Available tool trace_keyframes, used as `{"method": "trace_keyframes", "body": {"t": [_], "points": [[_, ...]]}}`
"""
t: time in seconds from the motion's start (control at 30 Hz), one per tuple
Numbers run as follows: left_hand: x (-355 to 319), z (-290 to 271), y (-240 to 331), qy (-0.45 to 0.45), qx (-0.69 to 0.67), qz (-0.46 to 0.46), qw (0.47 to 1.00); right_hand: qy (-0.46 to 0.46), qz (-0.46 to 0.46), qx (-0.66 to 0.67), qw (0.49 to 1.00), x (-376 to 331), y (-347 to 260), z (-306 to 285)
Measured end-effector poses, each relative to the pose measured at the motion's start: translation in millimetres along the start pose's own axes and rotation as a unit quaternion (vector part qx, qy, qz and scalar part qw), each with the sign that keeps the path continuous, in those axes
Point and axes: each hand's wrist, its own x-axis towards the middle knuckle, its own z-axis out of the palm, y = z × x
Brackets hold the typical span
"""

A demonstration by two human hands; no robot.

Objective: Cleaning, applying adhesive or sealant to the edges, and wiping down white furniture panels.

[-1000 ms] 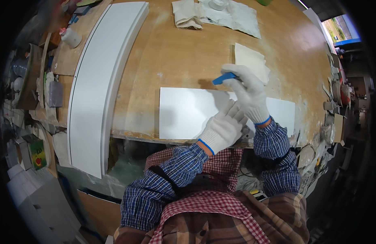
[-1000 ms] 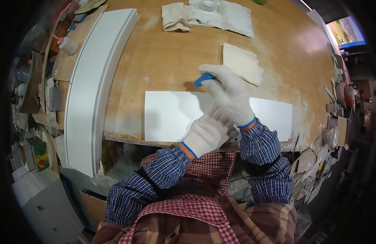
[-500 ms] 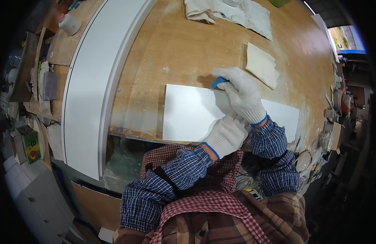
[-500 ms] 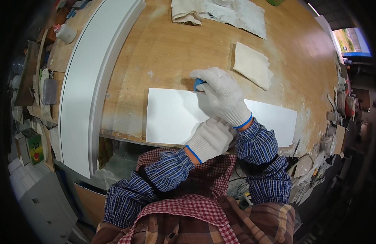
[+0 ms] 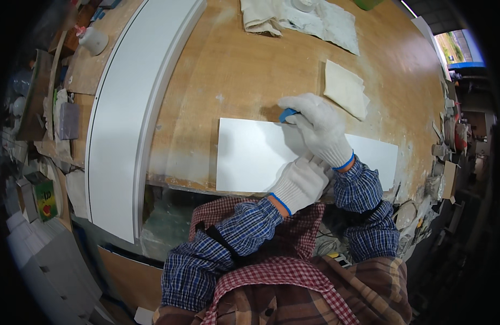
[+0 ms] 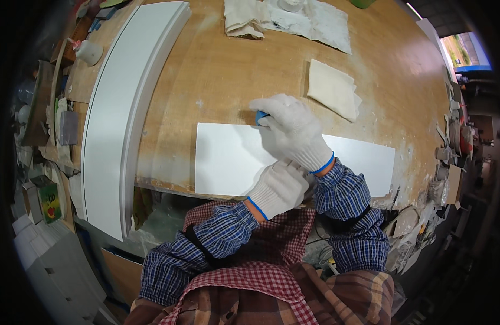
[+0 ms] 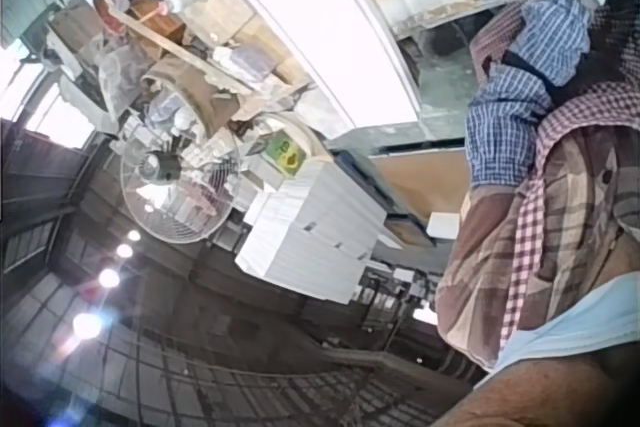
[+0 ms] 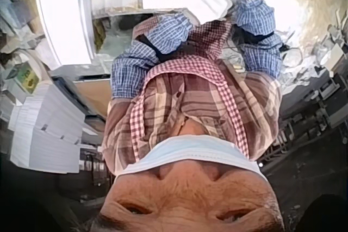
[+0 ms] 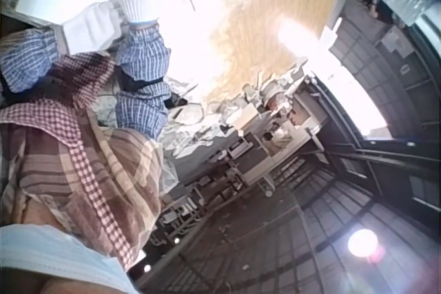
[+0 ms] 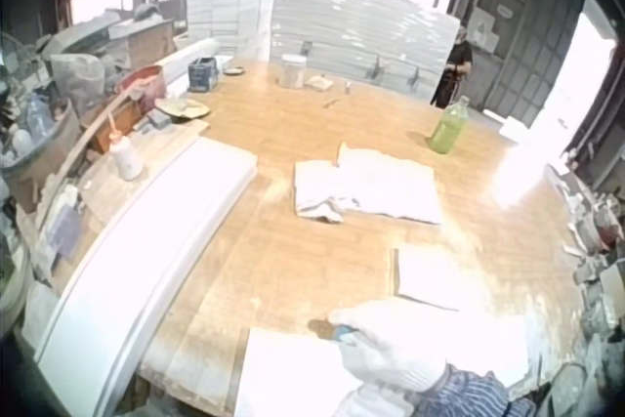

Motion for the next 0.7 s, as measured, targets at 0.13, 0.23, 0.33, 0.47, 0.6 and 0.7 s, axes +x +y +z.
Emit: {"method": "trace_keyframes", "body": {"t": [0.13,0.23,0.33,0.47,0.6,0.7], "points": [[2,4,-3,-0.015,-0.007,0.032,0.999,-0.007,0.006,0.008,1.000,-2,4,-1],[3,5,-7,0.016,-0.048,0.054,0.997,0.002,0.036,0.036,0.999,1,0,1],[-4,-1,-3,-0.067,0.013,-0.001,0.998,-0.008,0.044,0.054,0.998,-1,-5,2],[2,-12,-5,-0.089,0.003,-0.006,0.996,0.025,0.069,0.110,0.991,-1,11,8],[18,6,0,-0.030,-0.046,0.060,0.997,0.226,0.239,0.396,0.857,-28,17,-21],[11,12,-3,-0.094,-0.083,-0.026,0.992,0.274,0.321,0.557,0.715,-46,-1,-27]]}}
